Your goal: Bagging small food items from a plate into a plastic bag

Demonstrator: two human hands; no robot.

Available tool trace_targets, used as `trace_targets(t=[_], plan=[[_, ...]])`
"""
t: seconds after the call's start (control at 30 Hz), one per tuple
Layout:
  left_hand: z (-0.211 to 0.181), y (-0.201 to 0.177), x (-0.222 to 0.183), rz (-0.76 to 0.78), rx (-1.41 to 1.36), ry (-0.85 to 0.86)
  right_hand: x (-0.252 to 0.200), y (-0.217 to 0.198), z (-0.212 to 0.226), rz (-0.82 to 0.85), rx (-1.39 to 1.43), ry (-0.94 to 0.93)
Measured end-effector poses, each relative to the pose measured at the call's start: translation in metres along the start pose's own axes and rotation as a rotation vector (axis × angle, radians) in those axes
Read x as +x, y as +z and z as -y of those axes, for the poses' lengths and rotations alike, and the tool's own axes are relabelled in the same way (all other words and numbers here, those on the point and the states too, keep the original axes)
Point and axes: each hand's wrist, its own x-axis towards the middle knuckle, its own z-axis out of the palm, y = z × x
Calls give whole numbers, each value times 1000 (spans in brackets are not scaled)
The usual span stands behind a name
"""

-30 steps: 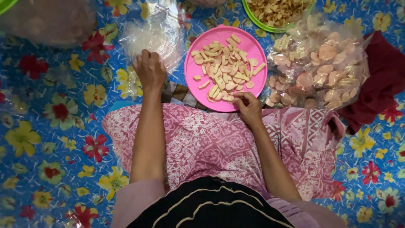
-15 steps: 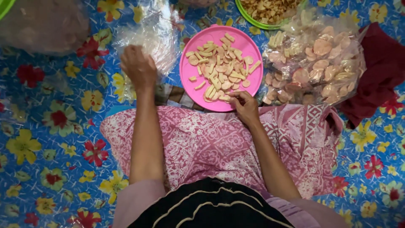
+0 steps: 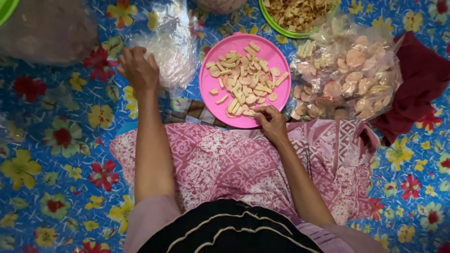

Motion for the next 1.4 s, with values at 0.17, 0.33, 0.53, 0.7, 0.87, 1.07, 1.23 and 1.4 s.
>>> trace_targets(t=[0.17,0.33,0.53,0.7,0.87,1.07,1.23,1.4], plan=[[-3,-5,-2,15,4,8,2,3,-14,-18,-25,-71],[-13,-13,-16,3,-29,105,3,3,-22,-37,-27,-132],[-43,-40,-27,-54,-560,165,1,3,-21,-60,-26,-150],[-99,-100,-46,316,-1292,-321,4,9,-39,-71,52,-128],[-121,-86,-81,616,-1811,-703,4,6,-41,-45,241,-14],[-146,-67,-107,857,-1881,-896,-15,-6,7,126,614,137],[-151,-68,-111,822,-1768,-896,-10,-2,-8,60,598,72],[-148,-72,-112,761,-1612,-668,12,14,-75,-59,802,108]])
